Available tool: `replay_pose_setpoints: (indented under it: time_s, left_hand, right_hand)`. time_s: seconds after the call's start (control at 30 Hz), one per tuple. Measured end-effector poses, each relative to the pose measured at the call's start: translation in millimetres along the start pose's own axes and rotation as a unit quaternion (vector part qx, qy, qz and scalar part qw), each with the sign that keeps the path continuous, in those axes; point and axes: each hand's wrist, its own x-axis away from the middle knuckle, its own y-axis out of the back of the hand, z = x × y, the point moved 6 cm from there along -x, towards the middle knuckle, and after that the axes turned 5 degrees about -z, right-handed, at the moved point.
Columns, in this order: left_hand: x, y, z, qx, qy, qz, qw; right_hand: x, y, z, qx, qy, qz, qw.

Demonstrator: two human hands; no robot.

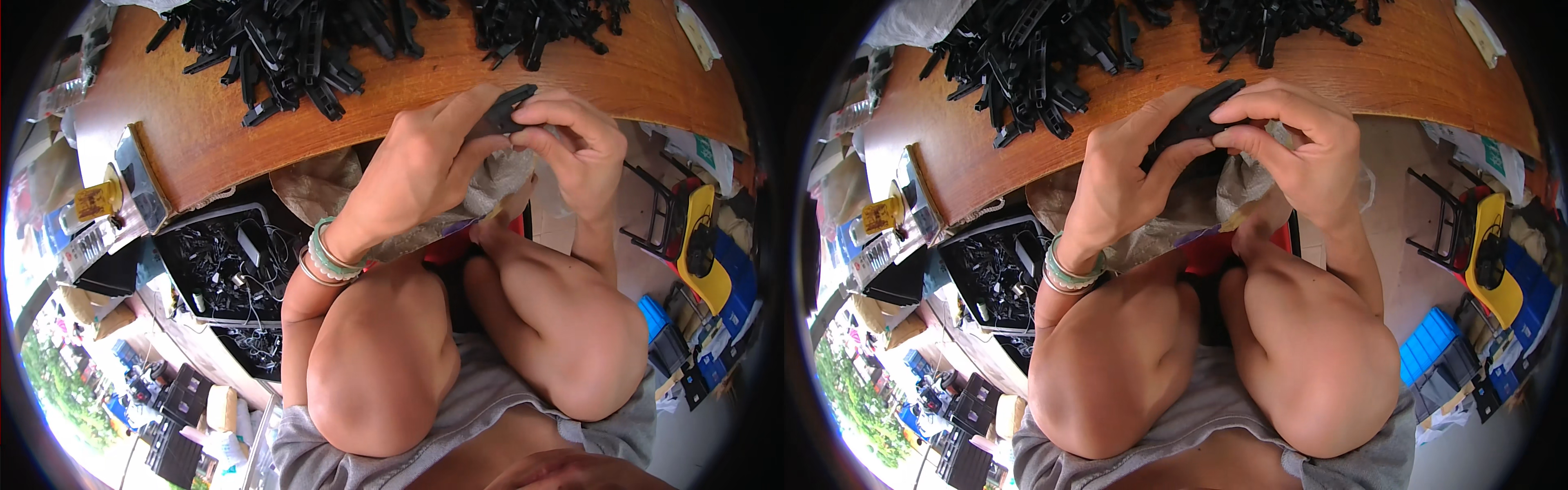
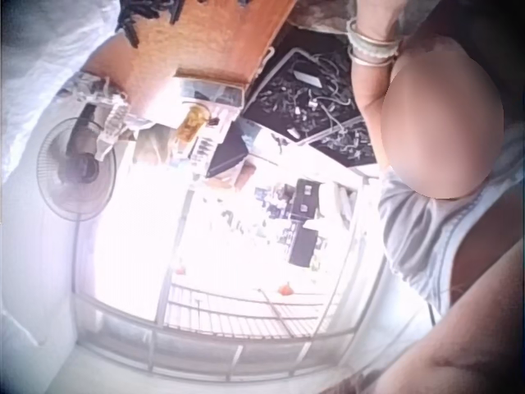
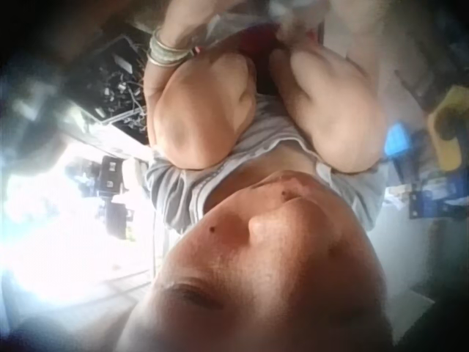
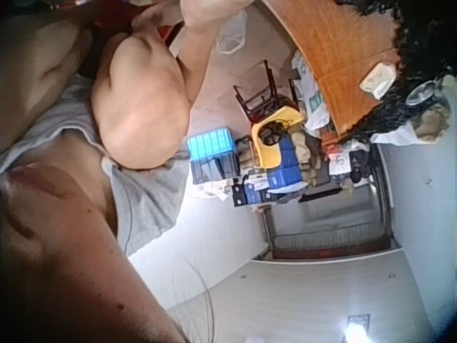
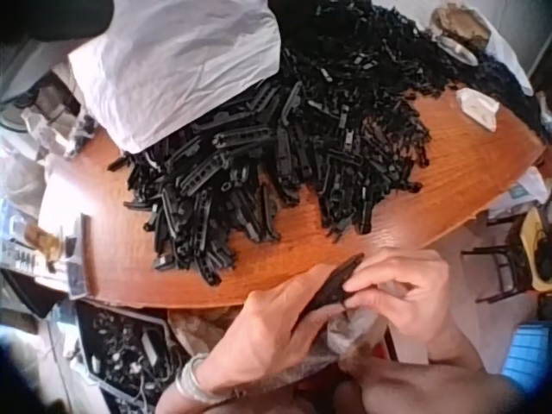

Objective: The person repeatedly picks up plastic components from a pile on the table, snaps the pieces together by hand to assemble them, and drops the assembled parts into a bag.

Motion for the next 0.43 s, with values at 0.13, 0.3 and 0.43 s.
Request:
replay_pose_setpoints:
  time_s: [0.13,0.3,0.43]
  left_hand:
    - [2.5,0.9,7.2,0.024,0.046,0.002,0.999]
    - [5.3,4.6,10.0,0.015,0.063,-0.001,0.998]
    - [1.8,3.7,0.9,0.007,0.032,0.039,0.999]
  right_hand:
    - [0.6,-0.1,2.8,0.027,0.043,-0.005,0.999]
    - [-5.7,-0.4,21.2,0.182,0.094,-0.065,0.977]
    - [5.1,-0.1,-0.4,0.094,0.039,0.019,0.995]
